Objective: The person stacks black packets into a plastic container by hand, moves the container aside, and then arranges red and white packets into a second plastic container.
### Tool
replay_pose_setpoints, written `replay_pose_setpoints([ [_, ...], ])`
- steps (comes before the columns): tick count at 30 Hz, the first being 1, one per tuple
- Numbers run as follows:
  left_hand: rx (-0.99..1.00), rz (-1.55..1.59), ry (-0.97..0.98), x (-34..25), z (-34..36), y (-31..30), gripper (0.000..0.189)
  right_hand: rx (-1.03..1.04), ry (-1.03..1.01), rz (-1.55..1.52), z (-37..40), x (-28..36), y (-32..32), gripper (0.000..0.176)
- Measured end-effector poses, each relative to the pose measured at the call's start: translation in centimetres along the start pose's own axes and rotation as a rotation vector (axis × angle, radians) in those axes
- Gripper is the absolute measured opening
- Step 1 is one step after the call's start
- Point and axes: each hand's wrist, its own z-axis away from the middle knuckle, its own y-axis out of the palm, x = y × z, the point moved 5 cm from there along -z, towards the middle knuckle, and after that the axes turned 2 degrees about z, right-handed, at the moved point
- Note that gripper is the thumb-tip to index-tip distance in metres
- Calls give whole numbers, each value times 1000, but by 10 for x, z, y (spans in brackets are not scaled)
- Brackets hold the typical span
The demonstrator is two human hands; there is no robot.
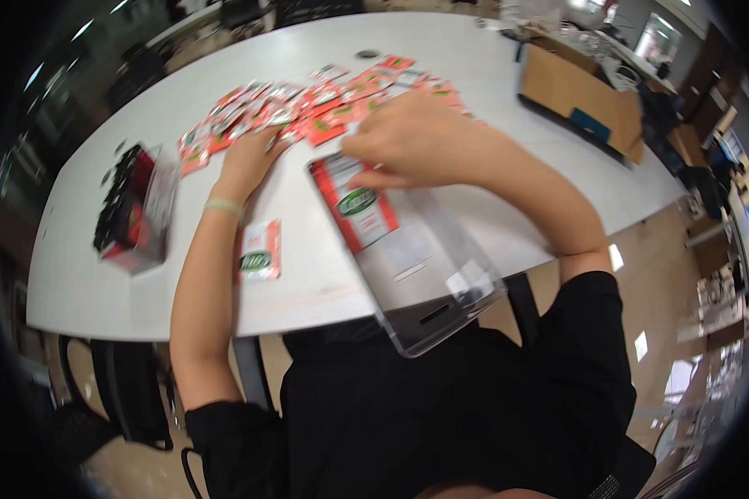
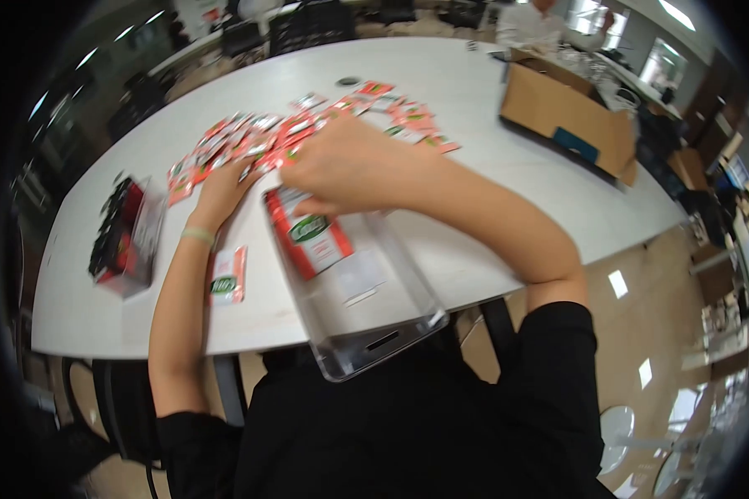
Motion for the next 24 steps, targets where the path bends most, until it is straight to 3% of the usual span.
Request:
replay_pose_setpoints([
  [3, 27, -29, -25, -6, -2, 2, 36, -9, 4, -106, -2, 4, -11, 24],
  [7, 13, 28, -39, -5, -3, 6, 33, -357, -198, -191, 5, 44, -79, 25],
  [9, -7, 23, -48, -11, 0, 2, 34, -385, -191, -358, 18, 72, -112, 17],
  [10, -18, 12, -56, -13, 0, 0, 34, -707, -289, -360, 22, 90, -121, 17],
  [11, -59, 26, -34, -12, 1, 0, 33, -576, -259, -568, 28, 92, -123, 12],
  [12, -58, 26, -42, -12, 1, 0, 33, -338, -211, -422, 31, 101, -145, 9],
  [13, -54, 39, -51, -12, 1, 0, 33, -385, -256, -523, 35, 108, -150, 11],
  [17, -85, 58, -44, -8, 1, 3, 34, -834, -314, -745, 39, 118, -144, 22],
  [20, -83, 37, -48, -6, 3, 4, 33, -1006, -339, -811, 37, 121, -137, 30],
  [22, -78, 44, -38, -10, 5, 0, 31, -904, -446, -907, 38, 114, -141, 26],
  [24, -63, 32, -31, -10, 4, 1, 30, -676, -426, -1056, 28, 109, -144, 22],
])
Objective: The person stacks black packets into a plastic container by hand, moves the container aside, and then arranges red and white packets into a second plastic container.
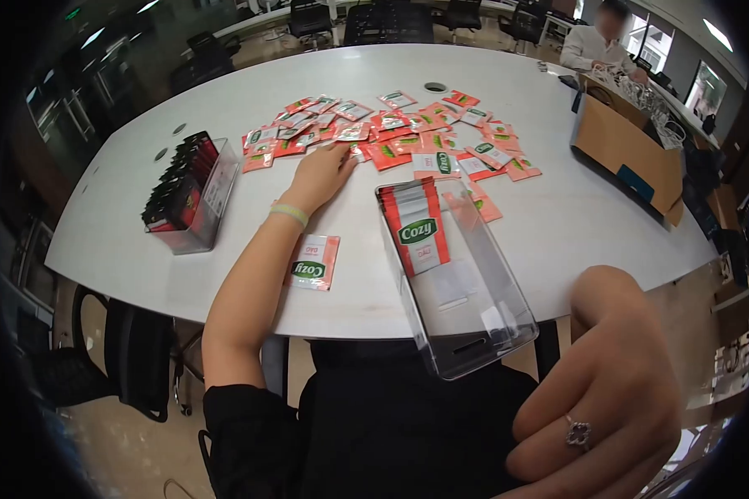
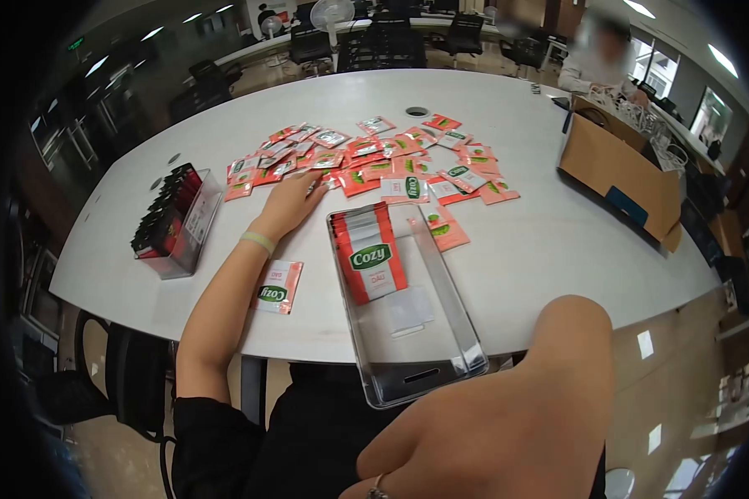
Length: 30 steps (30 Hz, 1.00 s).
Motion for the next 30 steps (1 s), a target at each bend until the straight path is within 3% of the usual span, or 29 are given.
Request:
replay_pose_setpoints([
  [4, -3, 16, -14, 0, 1, -1, 31, -16, 86, 112, 4, -2, 6, 14],
  [6, 6, 47, -26, 6, 0, 4, 34, 45, -180, 150, 12, -1, 11, 10],
  [7, 4, 65, -61, 6, 0, 4, 34, -34, -198, 202, 12, 1, 15, 24],
  [8, -5, 68, -49, 4, -1, 3, 33, -33, -171, 231, 11, 3, 11, 24],
  [10, 26, 95, -60, 1, -2, 1, 33, 297, 93, -54, 7, -9, 13, 29],
  [12, 37, 99, -43, -3, -5, 2, 33, 227, 162, -45, 1, -3, 13, 28],
  [14, 50, 82, -66, 4, -1, 0, 34, 179, 106, 174, 1, 3, 12, 28],
  [15, 48, 80, -42, 3, -2, 0, 33, 177, 96, 146, 2, 7, 15, 28],
  [18, 40, 101, -35, 3, 0, 3, 33, 64, 261, 240, 6, 1, 2, 29],
  [19, 29, 126, -24, 2, -1, 3, 32, 221, 114, 211, 1, -3, -2, 11],
  [20, 24, 117, -34, 3, -2, 4, 32, 375, -40, 182, 0, -2, -2, 11],
  [24, -25, 151, 17, 3, -1, 5, 35, 348, -71, 234, -12, 3, -3, 15],
  [25, -20, 114, 31, 3, -1, 7, 36, 585, 95, 323, -29, 7, 2, 7],
  [26, -17, 75, 48, 4, -2, 7, 37, 823, 259, 414, -32, 5, 6, 22],
  [27, -9, 66, 36, 5, -2, 9, 37, 815, 251, 401, -19, 1, 6, 22],
  [28, -8, 41, 52, 5, -4, 10, 39, 593, 112, 330, -5, 2, -1, 8],
  [29, -6, 19, 70, 7, -2, 10, 41, 370, -19, 257, 5, 8, -12, 14],
  [30, 0, 18, 68, 9, -1, 10, 41, 365, -18, 254, 5, 17, -17, 14],
])
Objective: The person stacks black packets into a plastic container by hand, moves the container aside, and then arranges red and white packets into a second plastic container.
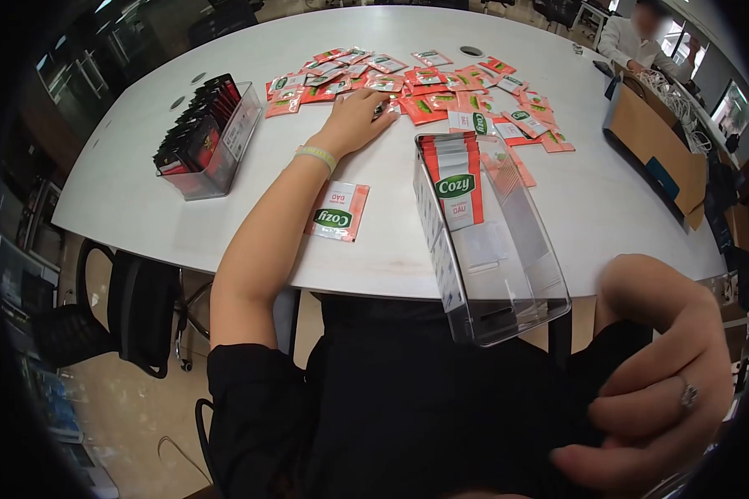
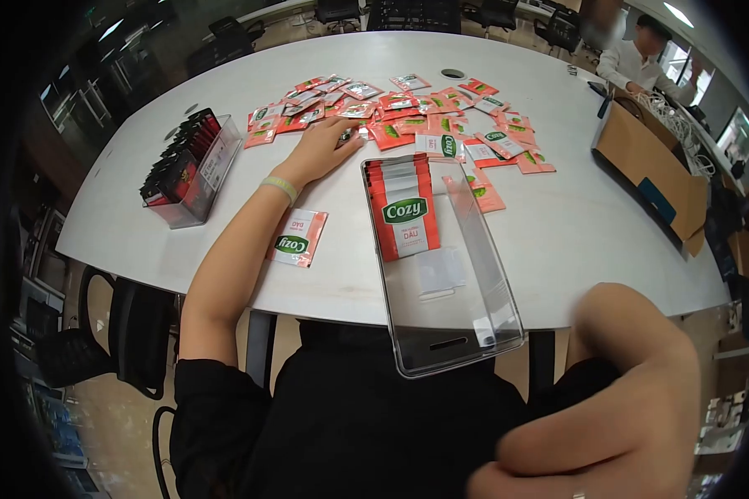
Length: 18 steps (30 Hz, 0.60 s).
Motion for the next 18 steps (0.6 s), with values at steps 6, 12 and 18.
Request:
replay_pose_setpoints([
  [6, 33, 103, -70, 3, -3, 6, 47, 123, 138, 191, 2, 2, -15, 15],
  [12, -125, 32, 12, -9, -2, -11, 39, 188, 205, 307, 10, -16, -12, 18],
  [18, -329, 664, 374, -152, -2, -124, 16, 293, 447, 285, 25, -55, -47, 35],
])
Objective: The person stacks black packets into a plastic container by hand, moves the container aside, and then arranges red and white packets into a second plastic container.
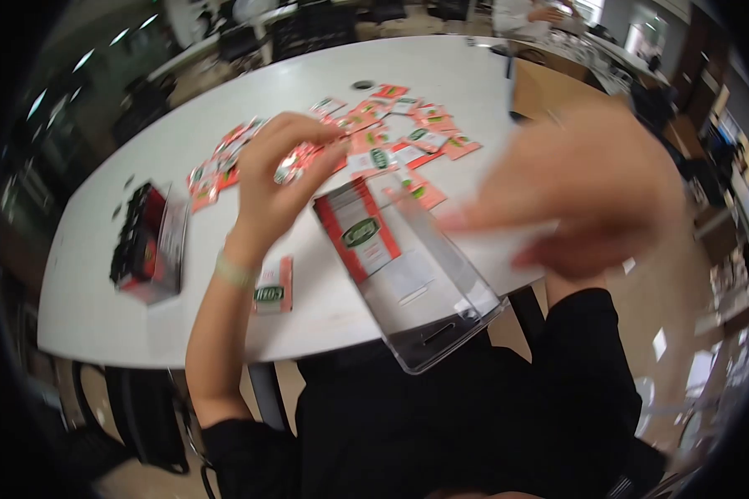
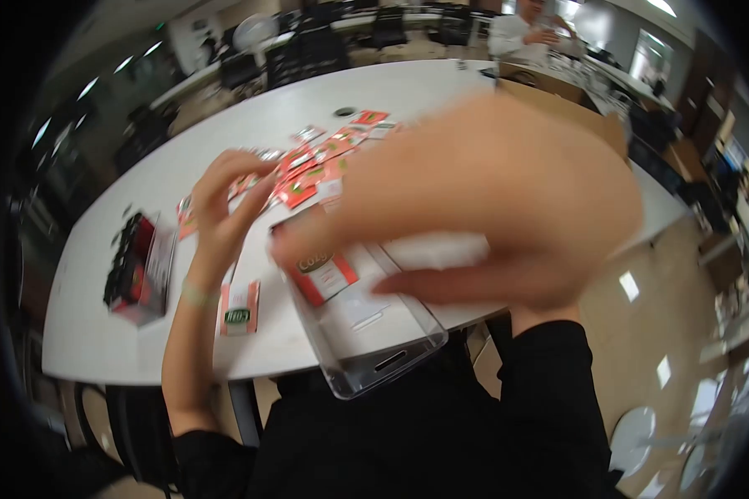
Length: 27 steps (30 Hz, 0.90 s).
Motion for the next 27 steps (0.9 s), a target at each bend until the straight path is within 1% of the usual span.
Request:
replay_pose_setpoints([
  [1, 15, 184, 126, -29, -4, 2, 16, -41, 37, -134, 6, -24, -3, 44],
  [2, 74, 281, 245, -67, -3, 5, 15, -94, 121, -143, 10, -44, -7, 42],
  [3, 228, 594, 280, -91, 1, 8, 16, -154, 280, -191, 6, -58, -10, 37],
  [4, 203, 855, 268, -116, 4, 17, 14, -224, 349, -188, 10, -81, -9, 37],
  [5, 293, 921, 268, -132, 0, 18, 25, -285, 414, -202, 11, -108, -2, 37],
  [6, 300, 928, 272, -141, 8, 14, 25, -283, 464, -202, 10, -137, 7, 38],
  [7, 353, 1064, 79, -145, 20, 15, 18, -309, 559, -184, 11, -162, 21, 35],
  [8, 402, 1185, -125, -143, 28, 17, 18, -298, 595, -207, 12, -187, 37, 35],
  [9, 403, 1169, -130, -143, 27, 16, 18, -290, 625, -233, 10, -206, 53, 35],
  [10, 380, 1194, -59, -144, 23, 18, 19, -216, 701, -184, 8, -211, 68, 34],
  [11, 356, 1216, 10, -145, 20, 21, 19, -180, 714, -266, 6, -220, 85, 34],
  [12, 331, 1237, 76, -145, 19, 26, 20, -186, 692, -284, 4, -226, 98, 34],
  [14, 275, 1268, 219, -146, 19, 30, 22, -42, 734, -220, 1, -238, 122, 35],
  [15, 279, 1324, 219, -148, 22, 31, 22, -39, 707, -234, -2, -236, 126, 35],
  [16, 266, 1299, 208, -146, 22, 30, 22, -17, 730, -200, -1, -237, 130, 33],
  [18, 288, 1387, 278, -146, 19, 27, 22, 3, 756, -176, 3, -239, 135, 32],
  [20, 253, 1349, 253, -148, 23, 27, 22, 4, 742, -196, 7, -241, 137, 32],
  [22, 224, 1297, 277, -150, 26, 26, 22, -54, 809, -247, 11, -243, 131, 34],
  [23, 220, 1289, 280, -150, 25, 23, 22, -53, 800, -245, 10, -244, 128, 34],
  [25, 195, 1301, 285, -150, 25, 18, 15, -11, 848, -186, 15, -246, 123, 35],
  [26, 194, 1305, 285, -145, 23, 23, 15, -10, 851, -186, 17, -246, 122, 35],
  [27, 182, 1324, 515, -142, 23, 25, 22, -24, 844, -185, 18, -246, 119, 35],
])
